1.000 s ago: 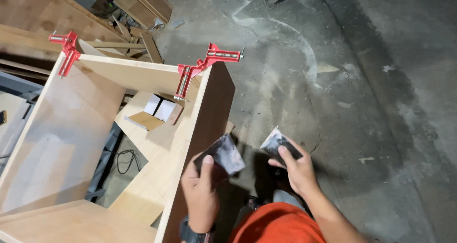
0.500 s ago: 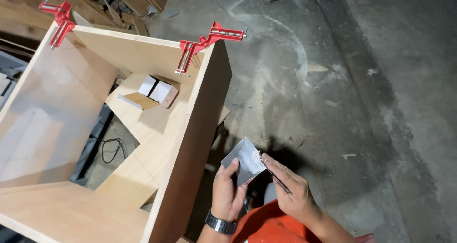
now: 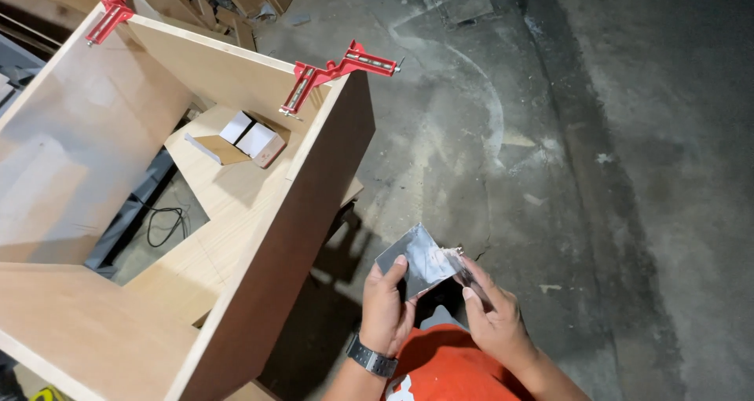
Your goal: Sanding cabinet edges and applying wood filler to a wooden board using a putty knife and brush.
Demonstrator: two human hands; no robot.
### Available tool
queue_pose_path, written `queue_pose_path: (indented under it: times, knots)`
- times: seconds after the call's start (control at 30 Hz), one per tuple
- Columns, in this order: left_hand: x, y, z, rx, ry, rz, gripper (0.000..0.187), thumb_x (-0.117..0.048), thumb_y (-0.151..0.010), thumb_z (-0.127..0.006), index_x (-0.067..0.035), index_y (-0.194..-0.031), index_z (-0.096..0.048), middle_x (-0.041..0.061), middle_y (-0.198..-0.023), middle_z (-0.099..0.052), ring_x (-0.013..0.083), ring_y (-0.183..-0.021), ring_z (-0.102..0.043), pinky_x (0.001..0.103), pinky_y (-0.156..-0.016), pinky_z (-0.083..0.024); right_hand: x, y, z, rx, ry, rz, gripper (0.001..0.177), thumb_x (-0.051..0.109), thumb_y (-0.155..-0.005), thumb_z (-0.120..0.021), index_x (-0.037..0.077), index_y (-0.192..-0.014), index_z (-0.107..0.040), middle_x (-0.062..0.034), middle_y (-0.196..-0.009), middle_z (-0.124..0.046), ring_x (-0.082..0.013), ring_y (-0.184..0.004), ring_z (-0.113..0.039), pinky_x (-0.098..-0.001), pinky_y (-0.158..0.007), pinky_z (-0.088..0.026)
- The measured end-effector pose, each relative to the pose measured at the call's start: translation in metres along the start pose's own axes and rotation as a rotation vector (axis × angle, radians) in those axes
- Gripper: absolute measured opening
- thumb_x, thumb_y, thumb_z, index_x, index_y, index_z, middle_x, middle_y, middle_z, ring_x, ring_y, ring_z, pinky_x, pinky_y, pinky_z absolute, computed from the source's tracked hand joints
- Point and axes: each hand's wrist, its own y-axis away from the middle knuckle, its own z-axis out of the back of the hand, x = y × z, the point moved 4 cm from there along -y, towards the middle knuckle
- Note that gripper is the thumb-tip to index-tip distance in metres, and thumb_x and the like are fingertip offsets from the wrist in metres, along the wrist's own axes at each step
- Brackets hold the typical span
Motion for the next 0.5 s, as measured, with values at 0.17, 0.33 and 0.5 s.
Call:
queue_pose_path:
  times: [0.17, 0.33, 0.5]
  knots:
    - [0.036, -0.008, -0.022, 0.053, -0.037, 0.022, 0.021, 0.0, -0.102, -0.069, 0.001, -0.122, -0.062, 0.02, -0.109, -0.074, 0.0354, -0.093, -0.076, 0.053, -0.074, -0.069, -0.03, 0.0, 0.025, 0.077, 0.079, -0.055, 0.059, 0.003, -0.101, -0.059, 0.016, -0.159, -0.057, 0.0026, -0.075, -0.064, -0.0132, -0.056, -0.046, -0.0272, -0.057, -0.045]
    - [0.057, -0.02, -0.039, 0.021, -0.06, 0.081, 0.023, 0.001, -0.102, -0.067, -0.001, -0.124, -0.063, 0.02, -0.11, -0.076, 0.0341, -0.091, -0.079, 0.043, -0.069, -0.067, -0.058, -0.012, 0.042, 0.101, 0.103, -0.093, 0.062, 0.007, -0.102, -0.061, 0.021, -0.162, -0.056, -0.0002, -0.069, -0.062, -0.0149, -0.056, -0.046, -0.0279, -0.058, -0.045]
    - [0.059, -0.025, -0.052, 0.036, -0.145, 0.053, 0.021, -0.003, -0.099, -0.074, -0.003, -0.117, -0.063, 0.015, -0.097, -0.075, 0.0312, -0.073, -0.077, 0.028, -0.036, -0.049, -0.075, -0.026, 0.045, 0.135, 0.083, -0.067, 0.071, -0.003, -0.098, -0.058, 0.024, -0.164, -0.054, 0.0002, -0.067, -0.049, -0.0148, -0.057, -0.041, -0.0296, -0.055, -0.043]
